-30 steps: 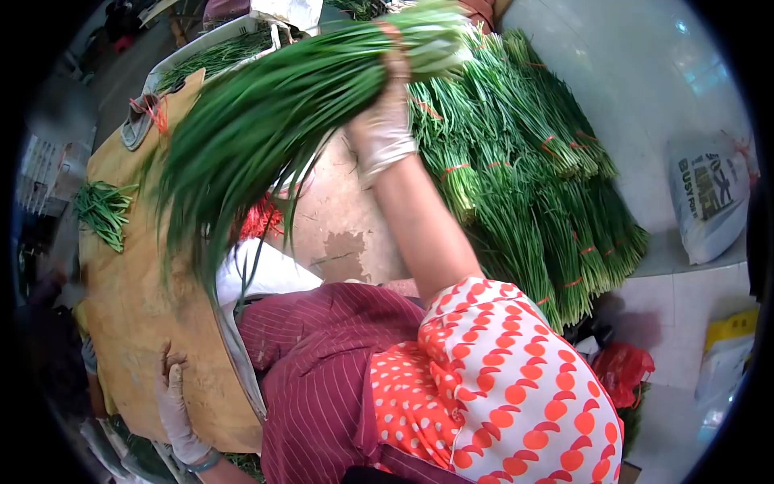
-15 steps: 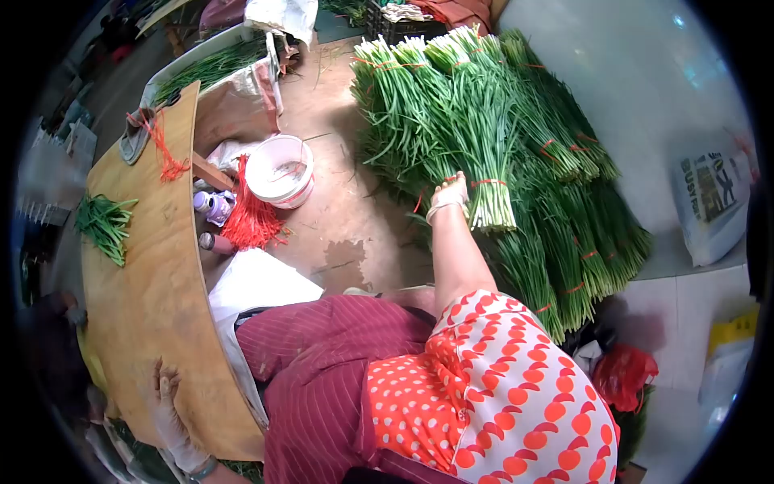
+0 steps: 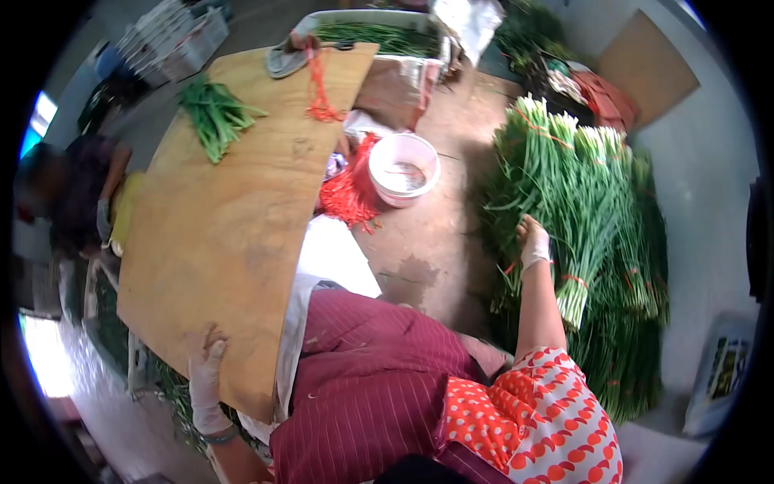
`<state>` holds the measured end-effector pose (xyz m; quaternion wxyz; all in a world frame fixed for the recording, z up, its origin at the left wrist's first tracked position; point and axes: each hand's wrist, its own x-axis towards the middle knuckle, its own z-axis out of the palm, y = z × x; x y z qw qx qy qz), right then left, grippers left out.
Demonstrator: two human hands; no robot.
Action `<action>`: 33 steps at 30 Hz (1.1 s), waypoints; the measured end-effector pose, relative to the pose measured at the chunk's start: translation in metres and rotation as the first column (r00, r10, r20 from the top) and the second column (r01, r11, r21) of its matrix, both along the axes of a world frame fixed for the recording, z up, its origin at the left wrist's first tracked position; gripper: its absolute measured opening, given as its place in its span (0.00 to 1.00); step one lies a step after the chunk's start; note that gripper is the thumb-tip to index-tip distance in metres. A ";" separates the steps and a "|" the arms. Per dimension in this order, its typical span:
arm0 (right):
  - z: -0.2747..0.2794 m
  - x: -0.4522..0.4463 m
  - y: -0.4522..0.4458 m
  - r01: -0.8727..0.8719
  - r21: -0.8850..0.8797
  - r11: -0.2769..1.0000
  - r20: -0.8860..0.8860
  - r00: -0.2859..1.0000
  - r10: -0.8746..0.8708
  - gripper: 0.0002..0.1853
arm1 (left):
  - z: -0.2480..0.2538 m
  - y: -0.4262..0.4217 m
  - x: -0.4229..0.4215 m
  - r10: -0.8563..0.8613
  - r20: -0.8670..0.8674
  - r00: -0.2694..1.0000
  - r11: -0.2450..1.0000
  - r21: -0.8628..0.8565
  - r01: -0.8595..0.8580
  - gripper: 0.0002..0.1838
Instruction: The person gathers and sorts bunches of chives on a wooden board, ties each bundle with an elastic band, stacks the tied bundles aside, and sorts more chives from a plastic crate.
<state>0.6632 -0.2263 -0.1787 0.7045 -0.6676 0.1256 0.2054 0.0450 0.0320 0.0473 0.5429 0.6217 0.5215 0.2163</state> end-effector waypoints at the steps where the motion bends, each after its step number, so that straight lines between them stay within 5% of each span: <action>1: 0.017 -0.010 0.031 -0.145 -0.012 0.989 0.065 0.987 0.146 0.16 | -0.001 -0.007 -0.001 0.009 0.024 1.000 1.000 0.000 -0.009 0.29; 6: 0.098 -0.072 0.234 -0.653 -0.240 0.718 0.426 0.594 0.682 0.18 | -0.020 -0.016 0.008 0.047 0.051 0.998 0.999 0.006 -0.047 0.29; 10: 0.152 -0.114 0.341 -0.445 -0.531 0.721 0.703 0.242 0.668 0.19 | -0.011 -0.039 -0.011 0.145 0.036 0.989 0.989 -0.006 -0.145 0.28; 12: 0.149 -0.114 0.384 -0.289 -0.664 0.690 0.688 0.124 0.715 0.23 | -0.020 -0.046 -0.027 0.195 0.023 0.980 0.980 0.025 -0.196 0.27; 18: 0.178 -0.113 0.399 -0.348 -0.829 0.438 0.430 0.105 0.897 0.13 | -0.017 -0.064 -0.054 0.281 0.004 0.960 0.958 0.061 -0.280 0.23; 22: 0.170 -0.086 0.412 -0.358 -0.667 0.653 0.638 0.178 0.749 0.10 | -0.026 -0.065 -0.071 0.303 0.002 0.953 0.952 0.046 -0.302 0.21; 24: 0.174 -0.079 0.421 -0.342 -0.640 0.688 0.698 0.118 0.707 0.09 | -0.022 -0.061 -0.062 0.329 0.028 0.944 0.943 0.035 -0.330 0.21; 26: 0.190 -0.080 0.429 -0.611 -0.239 0.754 0.697 0.433 0.571 0.09 | -0.022 -0.056 -0.060 0.356 0.060 0.933 0.933 0.030 -0.358 0.22; 27: 0.201 -0.087 0.431 -0.605 -0.164 0.779 0.693 0.492 0.527 0.09 | -0.025 -0.055 -0.061 0.348 0.065 0.935 0.935 0.053 -0.352 0.22; 30: 0.226 -0.130 0.418 -0.701 -0.063 0.711 0.763 0.425 0.487 0.10 | -0.023 -0.063 -0.063 0.348 0.064 0.935 0.931 0.093 -0.353 0.22; 33: 0.240 -0.204 0.376 -0.581 -0.507 0.637 0.749 0.068 0.659 0.10 | -0.028 -0.060 -0.068 0.347 0.040 0.937 0.931 0.108 -0.350 0.22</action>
